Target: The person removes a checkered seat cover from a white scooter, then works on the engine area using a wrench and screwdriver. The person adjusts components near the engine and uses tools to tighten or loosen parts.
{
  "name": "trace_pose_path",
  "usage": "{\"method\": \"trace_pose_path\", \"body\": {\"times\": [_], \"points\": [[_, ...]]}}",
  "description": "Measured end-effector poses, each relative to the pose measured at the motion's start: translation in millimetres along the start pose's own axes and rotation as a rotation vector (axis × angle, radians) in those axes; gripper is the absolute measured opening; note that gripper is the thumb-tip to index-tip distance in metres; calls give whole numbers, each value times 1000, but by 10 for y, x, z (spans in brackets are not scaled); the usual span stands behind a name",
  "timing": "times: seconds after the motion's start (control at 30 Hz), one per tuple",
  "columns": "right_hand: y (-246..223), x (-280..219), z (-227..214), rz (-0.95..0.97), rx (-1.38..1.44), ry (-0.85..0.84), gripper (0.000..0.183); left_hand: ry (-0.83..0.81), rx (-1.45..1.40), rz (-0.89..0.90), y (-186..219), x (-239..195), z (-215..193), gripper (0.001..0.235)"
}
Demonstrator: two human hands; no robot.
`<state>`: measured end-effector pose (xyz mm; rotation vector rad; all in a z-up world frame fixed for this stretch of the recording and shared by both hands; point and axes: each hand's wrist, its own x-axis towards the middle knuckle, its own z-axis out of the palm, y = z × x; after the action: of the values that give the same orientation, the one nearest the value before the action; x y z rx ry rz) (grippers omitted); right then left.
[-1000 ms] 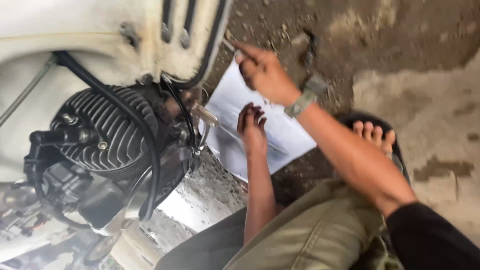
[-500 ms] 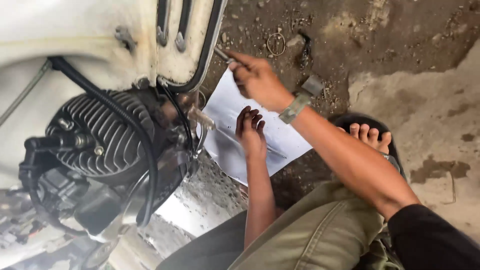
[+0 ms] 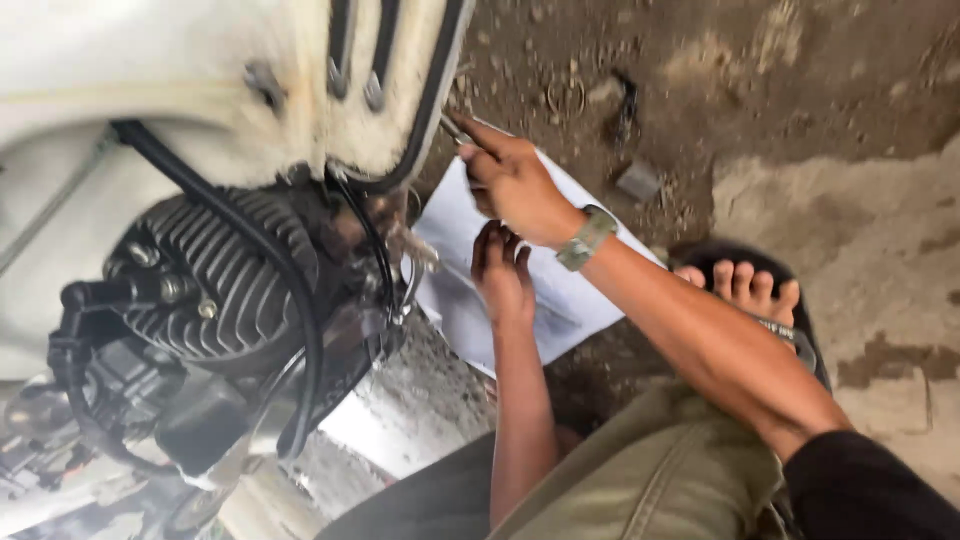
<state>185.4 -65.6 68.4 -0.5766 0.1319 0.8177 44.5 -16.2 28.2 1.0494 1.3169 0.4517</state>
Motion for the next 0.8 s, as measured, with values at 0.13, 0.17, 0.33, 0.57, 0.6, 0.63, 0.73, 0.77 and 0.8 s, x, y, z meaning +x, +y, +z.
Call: {"method": "trace_pose_path", "body": {"times": [0.13,0.17,0.33,0.57,0.6,0.63,0.73,0.77,0.8], "points": [[137,190,-166,-72,92,109,26,-48,43,56,-101,134,-114,29],[197,146,-81,-85,92,208,20,-41,51,54,-122,119,-229,29],[121,-74,-94,-51,15,155,51,1,124,-8,-134,-88,-246,28],[-78,-98,-247,-154,-360,-86,52,23,128,6,-233,30,-280,25],[-4,-125,-300,-156,-366,-71,52,12,132,-5,-234,0,-292,25],[65,-110,-329,-234,-408,7,45,13,128,15,-223,-5,-287,21],[248,-225,-379,-283,-519,104,41,22,140,26,-183,-95,-323,19],[260,-209,-408,-287,-599,128,42,-2,148,28,-161,-58,-260,20],[283,-237,-375,-294,-599,122,42,-4,144,36,-168,-26,-272,20]]}}
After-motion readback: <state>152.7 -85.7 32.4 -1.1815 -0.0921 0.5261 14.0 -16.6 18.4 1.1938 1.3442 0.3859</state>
